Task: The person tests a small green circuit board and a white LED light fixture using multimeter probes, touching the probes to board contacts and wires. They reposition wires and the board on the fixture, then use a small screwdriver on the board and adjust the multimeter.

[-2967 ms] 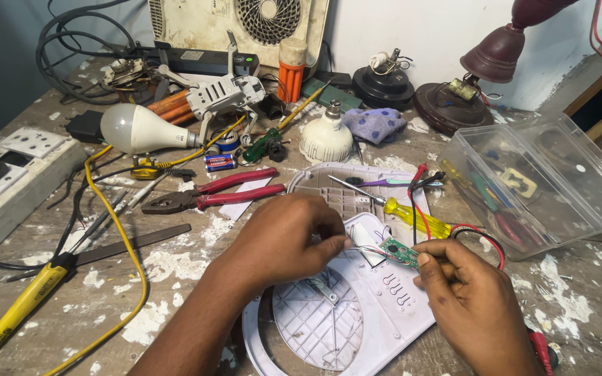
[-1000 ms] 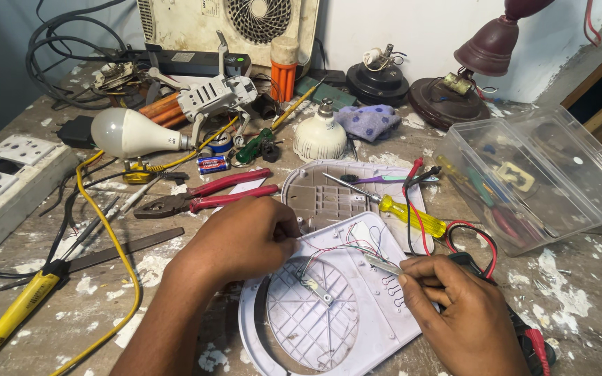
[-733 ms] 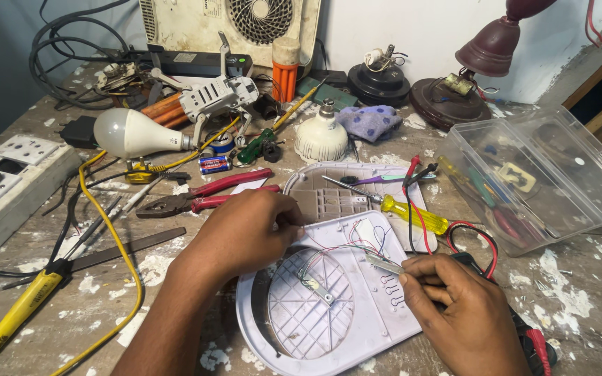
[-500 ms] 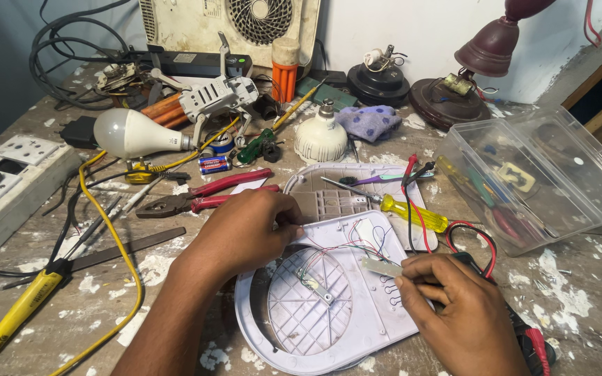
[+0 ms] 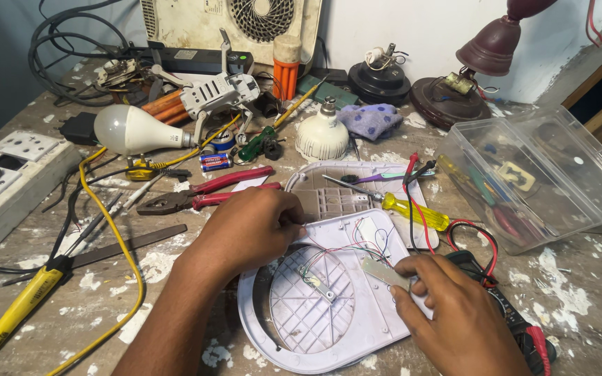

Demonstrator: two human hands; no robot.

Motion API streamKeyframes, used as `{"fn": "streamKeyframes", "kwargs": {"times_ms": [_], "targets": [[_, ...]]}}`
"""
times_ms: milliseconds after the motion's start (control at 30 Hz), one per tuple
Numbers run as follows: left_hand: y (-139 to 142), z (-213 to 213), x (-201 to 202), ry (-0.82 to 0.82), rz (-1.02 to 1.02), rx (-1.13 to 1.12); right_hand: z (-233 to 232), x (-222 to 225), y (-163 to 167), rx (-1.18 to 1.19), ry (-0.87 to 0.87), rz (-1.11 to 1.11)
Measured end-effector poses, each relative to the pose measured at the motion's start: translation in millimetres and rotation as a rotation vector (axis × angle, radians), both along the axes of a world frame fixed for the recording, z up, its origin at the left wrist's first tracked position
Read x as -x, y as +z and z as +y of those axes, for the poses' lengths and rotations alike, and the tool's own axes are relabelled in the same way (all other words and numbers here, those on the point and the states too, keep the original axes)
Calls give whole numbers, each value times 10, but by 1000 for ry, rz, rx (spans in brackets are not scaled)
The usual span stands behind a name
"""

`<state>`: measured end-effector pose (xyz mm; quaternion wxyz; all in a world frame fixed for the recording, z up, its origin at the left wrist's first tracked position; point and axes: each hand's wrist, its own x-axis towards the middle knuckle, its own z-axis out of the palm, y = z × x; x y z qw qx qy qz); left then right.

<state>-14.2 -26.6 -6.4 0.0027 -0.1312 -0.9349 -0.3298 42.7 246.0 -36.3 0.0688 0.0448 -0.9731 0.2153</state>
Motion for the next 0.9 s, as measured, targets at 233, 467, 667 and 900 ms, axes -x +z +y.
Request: {"fn": "streamKeyframes", "kwargs": {"times_ms": [233, 467, 667, 900], "targets": [[7, -2, -29, 13, 33, 11, 16, 5, 33, -75, -26, -159], [-66, 85, -15, -17, 384, -99, -9, -11, 68, -32, -59, -168], [-156, 218, -53, -141, 507, -129, -51, -35, 58, -47, -70, -157], [-201, 435, -133, -302, 535, -83, -63, -44, 49, -69, -95, -189]]}}
